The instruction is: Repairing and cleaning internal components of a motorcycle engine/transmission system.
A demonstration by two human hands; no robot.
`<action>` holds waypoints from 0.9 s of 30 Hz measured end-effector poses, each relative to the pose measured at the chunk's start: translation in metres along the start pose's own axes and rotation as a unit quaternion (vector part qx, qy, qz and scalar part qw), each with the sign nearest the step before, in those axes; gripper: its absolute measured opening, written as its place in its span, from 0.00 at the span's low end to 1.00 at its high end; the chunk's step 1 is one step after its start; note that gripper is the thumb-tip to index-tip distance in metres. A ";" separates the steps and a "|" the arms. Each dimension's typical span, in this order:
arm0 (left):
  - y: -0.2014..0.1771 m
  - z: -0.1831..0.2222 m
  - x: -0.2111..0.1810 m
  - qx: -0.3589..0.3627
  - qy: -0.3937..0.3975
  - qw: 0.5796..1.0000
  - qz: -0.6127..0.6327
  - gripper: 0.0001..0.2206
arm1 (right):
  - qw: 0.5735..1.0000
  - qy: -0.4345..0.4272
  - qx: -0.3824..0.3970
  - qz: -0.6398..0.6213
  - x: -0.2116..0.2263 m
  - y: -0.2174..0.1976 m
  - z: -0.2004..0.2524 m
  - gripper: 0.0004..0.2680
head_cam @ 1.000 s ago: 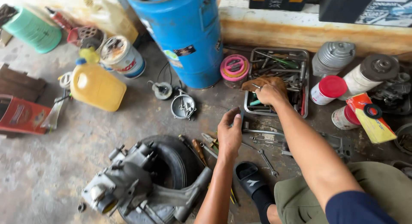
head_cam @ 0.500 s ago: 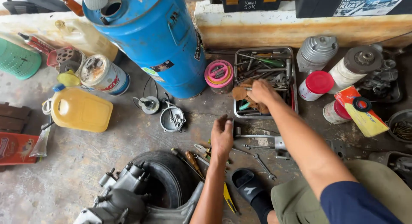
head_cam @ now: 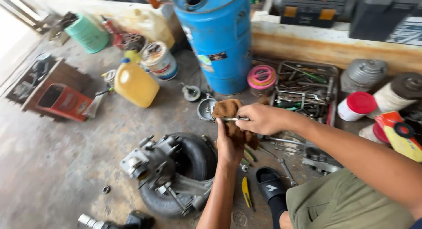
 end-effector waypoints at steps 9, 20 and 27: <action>0.082 0.152 -0.129 -0.097 0.104 0.882 -0.450 0.45 | 0.980 0.001 -0.051 0.190 0.066 0.017 0.042 0.11; 0.089 0.155 -0.129 0.095 0.315 0.785 -0.524 0.06 | 0.986 -0.006 -0.044 0.163 0.077 0.038 0.037 0.10; 0.032 0.138 -0.141 -0.019 0.269 0.880 -0.392 0.24 | 0.984 -0.084 -0.089 -0.130 0.027 0.043 0.025 0.09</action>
Point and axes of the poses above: each hand's wrist, its own z-axis away from the middle knuckle, its own y-axis out of the palm, x = y × z, the point moved 10 cm from there along -z, towards the middle knuckle, and after that the axes turned 8 degrees about x, right-handed, at the moved point
